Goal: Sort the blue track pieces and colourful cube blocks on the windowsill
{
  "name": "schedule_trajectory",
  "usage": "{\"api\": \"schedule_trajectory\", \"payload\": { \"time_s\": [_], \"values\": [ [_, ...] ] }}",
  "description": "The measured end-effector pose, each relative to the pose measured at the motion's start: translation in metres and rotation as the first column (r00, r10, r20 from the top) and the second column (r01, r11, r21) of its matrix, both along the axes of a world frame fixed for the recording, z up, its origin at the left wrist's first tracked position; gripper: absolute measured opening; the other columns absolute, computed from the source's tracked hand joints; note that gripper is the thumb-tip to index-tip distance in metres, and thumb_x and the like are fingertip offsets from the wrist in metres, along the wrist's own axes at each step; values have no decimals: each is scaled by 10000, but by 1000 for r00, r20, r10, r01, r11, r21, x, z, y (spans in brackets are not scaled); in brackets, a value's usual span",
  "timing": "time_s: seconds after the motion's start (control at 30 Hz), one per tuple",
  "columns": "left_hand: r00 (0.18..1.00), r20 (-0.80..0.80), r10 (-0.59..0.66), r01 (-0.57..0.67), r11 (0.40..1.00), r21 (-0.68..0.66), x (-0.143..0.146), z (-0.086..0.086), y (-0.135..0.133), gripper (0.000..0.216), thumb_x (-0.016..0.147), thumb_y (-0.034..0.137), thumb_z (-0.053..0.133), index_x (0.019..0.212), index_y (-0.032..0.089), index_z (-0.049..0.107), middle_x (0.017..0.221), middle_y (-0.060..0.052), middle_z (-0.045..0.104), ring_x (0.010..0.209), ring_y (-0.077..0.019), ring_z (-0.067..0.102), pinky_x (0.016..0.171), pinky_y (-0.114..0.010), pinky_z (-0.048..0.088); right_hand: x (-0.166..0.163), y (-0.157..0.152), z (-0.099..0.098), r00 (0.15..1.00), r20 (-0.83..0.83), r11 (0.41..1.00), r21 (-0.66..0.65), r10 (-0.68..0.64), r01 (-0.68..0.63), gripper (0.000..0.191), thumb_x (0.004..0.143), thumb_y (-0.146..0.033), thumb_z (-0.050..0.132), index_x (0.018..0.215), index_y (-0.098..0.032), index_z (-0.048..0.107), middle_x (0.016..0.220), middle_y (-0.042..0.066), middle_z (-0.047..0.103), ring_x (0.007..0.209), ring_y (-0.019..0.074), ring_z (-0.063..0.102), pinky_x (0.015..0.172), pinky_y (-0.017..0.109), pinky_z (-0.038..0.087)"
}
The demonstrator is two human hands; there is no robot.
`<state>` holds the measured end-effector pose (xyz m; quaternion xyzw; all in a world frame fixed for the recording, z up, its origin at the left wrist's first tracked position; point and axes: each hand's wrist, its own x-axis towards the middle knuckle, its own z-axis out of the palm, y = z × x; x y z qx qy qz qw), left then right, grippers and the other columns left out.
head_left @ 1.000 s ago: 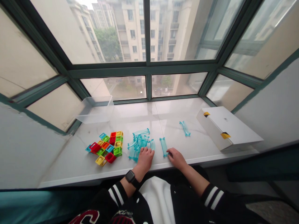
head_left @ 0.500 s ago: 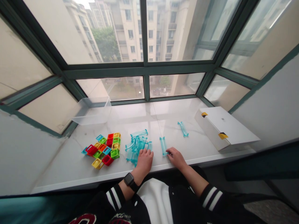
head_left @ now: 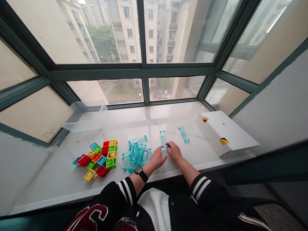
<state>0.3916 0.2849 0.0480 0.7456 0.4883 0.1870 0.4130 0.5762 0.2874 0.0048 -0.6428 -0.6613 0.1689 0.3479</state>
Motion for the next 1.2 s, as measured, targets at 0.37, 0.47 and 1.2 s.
{"api": "schedule_trajectory", "payload": {
  "time_s": [0.37,0.47,1.2],
  "values": [
    [988,-64,139,-143,988,-58,20,-14,33,747,807,268,706,1513,148,495,1526,-176,589,1432,-336,535,1227,-417,377,1,27,-21,999,18,999,13,-49,48,492,863,-102,558,1334,-205,656,1185,105,701,1040,238,658,1002,390,541],
    [984,-59,168,-172,983,-62,21,-17,34,731,819,295,712,1508,179,494,1465,-156,643,1373,-334,585,1189,-433,416,-3,18,-31,996,23,995,59,-84,82,487,874,-126,554,1346,-191,656,1252,129,702,1145,281,634,1080,460,505],
    [982,-32,187,-188,982,-25,20,-28,29,653,862,258,682,1488,183,513,1370,-128,699,1228,-285,666,1097,-388,498,-10,12,-31,994,79,993,104,-71,62,545,858,-116,525,1389,-168,642,1285,145,696,1196,302,592,1123,488,470]
  ]
}}
